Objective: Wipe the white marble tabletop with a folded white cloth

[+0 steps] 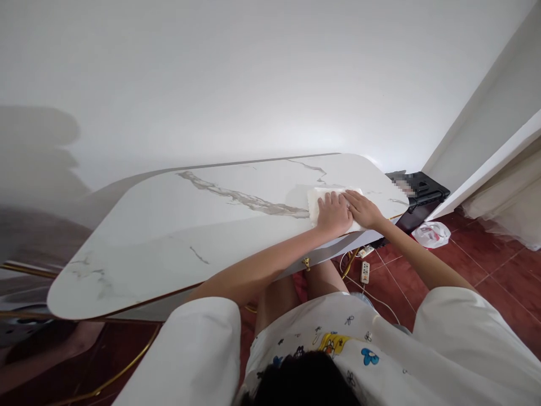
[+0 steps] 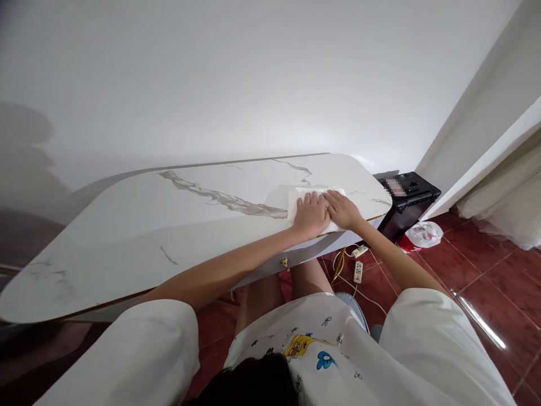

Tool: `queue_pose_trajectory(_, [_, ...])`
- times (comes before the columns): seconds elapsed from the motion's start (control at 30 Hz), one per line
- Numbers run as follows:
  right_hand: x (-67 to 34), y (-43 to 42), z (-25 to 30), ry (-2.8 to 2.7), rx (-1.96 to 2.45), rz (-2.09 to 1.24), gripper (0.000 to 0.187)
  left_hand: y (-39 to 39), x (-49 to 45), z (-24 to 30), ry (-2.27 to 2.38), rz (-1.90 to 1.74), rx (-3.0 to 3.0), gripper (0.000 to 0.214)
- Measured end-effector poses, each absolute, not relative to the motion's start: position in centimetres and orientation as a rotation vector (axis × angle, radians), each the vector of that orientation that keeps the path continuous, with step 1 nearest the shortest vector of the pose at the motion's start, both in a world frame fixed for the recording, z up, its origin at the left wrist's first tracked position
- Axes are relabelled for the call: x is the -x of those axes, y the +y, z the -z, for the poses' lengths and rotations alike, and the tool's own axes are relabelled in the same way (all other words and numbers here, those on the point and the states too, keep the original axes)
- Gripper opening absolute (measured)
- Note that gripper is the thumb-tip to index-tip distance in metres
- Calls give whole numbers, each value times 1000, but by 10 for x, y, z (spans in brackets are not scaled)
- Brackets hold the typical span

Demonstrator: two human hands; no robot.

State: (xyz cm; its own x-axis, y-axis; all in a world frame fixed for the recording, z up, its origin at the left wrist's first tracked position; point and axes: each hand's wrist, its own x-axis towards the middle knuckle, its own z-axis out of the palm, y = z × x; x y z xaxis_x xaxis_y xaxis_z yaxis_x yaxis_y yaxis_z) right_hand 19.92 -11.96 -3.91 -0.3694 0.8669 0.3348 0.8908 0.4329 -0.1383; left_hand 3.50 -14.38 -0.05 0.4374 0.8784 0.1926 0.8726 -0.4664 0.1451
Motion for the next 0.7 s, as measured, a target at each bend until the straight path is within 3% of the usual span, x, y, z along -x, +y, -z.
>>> queue_pose_trajectory(0.3, [-222,-72,36,-2333,1549,126,54,-99,-59,2,1589,-490,-2626,49])
queue_pose_trajectory(0.7, [-178,15,21,-2340,1586,2,51,-19,-31,2,1731,-540,-2538,44])
